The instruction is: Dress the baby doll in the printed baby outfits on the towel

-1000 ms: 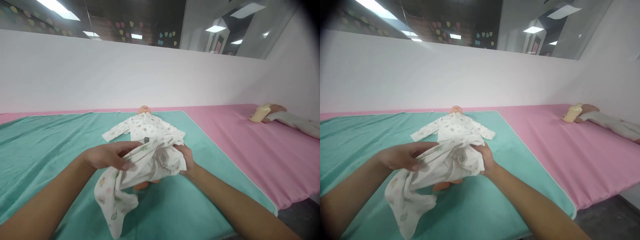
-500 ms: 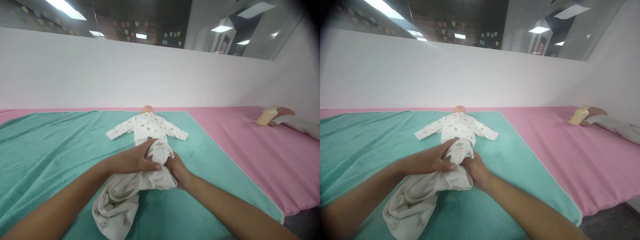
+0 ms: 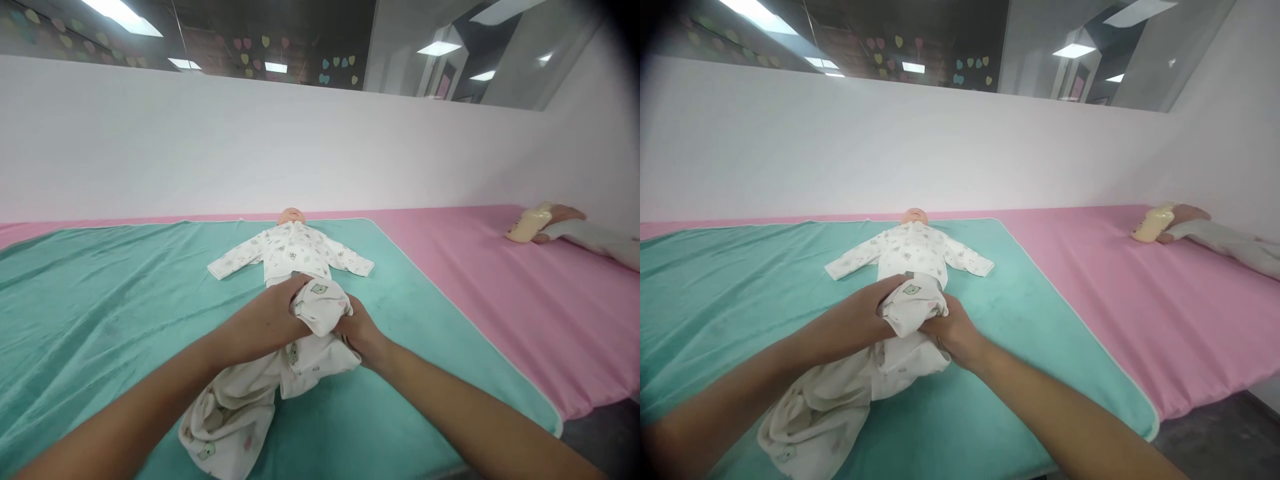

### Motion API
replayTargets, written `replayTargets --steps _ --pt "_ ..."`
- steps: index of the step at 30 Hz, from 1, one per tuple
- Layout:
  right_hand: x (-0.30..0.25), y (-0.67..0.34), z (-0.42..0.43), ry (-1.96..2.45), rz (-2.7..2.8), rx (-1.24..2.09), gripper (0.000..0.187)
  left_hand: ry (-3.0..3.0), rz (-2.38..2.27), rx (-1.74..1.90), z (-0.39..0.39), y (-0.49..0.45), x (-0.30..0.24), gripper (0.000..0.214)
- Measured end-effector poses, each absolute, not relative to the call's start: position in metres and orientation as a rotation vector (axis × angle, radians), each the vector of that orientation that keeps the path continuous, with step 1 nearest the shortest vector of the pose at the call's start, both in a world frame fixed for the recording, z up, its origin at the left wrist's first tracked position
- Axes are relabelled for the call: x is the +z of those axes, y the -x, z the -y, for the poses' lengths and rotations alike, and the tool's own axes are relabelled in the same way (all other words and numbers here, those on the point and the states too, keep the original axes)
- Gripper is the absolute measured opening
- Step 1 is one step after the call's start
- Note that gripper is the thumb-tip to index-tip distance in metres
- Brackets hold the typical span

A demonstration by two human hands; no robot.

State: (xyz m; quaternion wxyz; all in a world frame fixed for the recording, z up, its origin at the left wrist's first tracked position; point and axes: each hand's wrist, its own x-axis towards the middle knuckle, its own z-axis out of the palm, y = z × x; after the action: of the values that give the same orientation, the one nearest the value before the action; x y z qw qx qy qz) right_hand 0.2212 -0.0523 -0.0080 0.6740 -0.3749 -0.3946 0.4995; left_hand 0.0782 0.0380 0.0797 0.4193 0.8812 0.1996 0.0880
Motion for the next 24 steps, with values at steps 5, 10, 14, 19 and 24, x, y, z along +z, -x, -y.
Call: replayTargets --steps 5,10,14,19,24 --pt "-0.004 -0.221 0.056 0.875 0.964 1.179 0.037 -2.336 -0.479 0.287 -0.044 -0.077 0.076 0.024" --pt "0.003 -0.226 0.056 0.895 1.127 1.348 0.025 -2.357 -0.231 0.072 -0.054 -0.075 0.068 0.022" --pt "0.012 -0.238 0.053 1.192 1.316 1.474 0.027 -2.396 -0.185 -0.197 -0.062 -0.074 0.059 0.024" --pt "0.018 -0.252 0.052 1.560 1.619 1.276 0.023 -2.494 -0.289 -0.320 -0.062 -0.076 0.043 0.015" --pt "0.016 -0.257 0.051 1.763 1.814 0.982 0.021 -2.566 -0.399 -0.323 -0.056 -0.076 0.039 0.014"
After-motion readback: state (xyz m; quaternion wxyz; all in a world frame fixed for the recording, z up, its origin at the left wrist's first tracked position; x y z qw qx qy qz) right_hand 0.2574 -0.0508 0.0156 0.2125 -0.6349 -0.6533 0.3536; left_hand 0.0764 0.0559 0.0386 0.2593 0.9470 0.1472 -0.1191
